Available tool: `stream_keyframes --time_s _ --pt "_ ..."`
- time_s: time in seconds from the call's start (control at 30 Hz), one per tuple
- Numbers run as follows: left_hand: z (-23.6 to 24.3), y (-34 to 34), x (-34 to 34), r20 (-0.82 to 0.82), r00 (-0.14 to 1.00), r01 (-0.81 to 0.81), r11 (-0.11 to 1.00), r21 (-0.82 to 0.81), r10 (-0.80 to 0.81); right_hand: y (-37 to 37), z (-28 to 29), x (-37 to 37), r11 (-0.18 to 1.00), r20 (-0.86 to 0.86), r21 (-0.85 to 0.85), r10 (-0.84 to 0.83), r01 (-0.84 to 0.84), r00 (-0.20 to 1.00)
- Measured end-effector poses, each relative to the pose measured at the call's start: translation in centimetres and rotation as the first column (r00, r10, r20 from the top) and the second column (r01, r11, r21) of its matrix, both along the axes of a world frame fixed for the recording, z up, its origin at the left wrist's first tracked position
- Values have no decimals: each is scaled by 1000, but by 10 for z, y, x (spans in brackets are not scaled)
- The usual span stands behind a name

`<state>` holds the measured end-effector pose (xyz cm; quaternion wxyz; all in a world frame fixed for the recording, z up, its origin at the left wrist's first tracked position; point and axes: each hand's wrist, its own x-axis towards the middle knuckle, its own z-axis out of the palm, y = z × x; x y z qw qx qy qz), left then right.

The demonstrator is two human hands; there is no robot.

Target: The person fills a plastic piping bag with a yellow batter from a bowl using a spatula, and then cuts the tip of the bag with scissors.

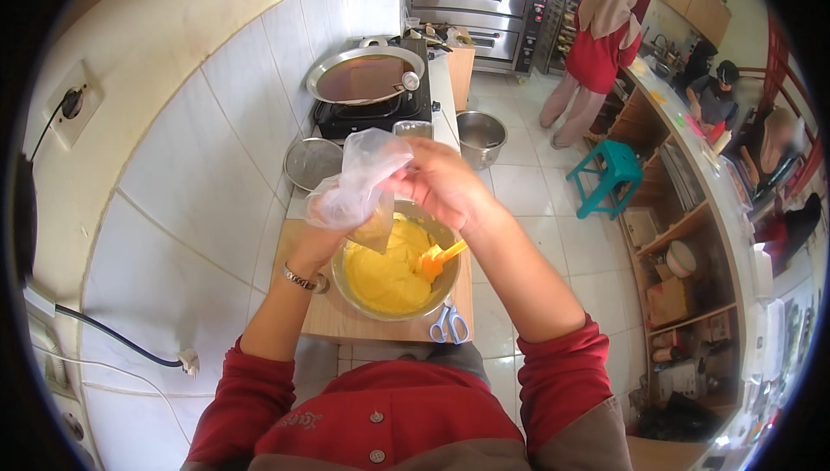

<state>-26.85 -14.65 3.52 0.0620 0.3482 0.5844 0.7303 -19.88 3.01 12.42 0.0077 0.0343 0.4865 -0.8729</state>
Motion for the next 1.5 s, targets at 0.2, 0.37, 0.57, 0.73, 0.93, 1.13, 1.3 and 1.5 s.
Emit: stream_keyframes --time_s 0.2,0.37,0.57,0.73,0.93,1.13,1.3,1.5 --pt "-1 1 3 208 973 88 992 85 -104 29 -26 0 916 -105 -399 -4 -38 994" --pt "-7 11 2 302 948 70 992 102 -98 10 -61 10 996 -276 -77 21 -43 961" --pt "5 4 7 122 985 135 981 -140 -118 15 -70 6 722 -425 647 72 247 903" --pt "12 11 16 57 967 252 958 -135 -247 -2 -66 6 649 -361 711 5 272 932" --pt "-4 11 3 38 998 63 975 -215 -57 -13 -34 7 730 -303 629 -87 268 949" --pt "-7 18 1 363 928 102 994 -41 -80 10 -80 15 850 -142 526 104 -14 984" --pt "-4 31 20 -655 746 -440 650 -619 -120 -10 -149 -2 557 -165 830 198 27 966" --pt "5 26 24 -672 727 -466 620 -632 -140 -5 -210 -29 729 -450 625 46 277 892"
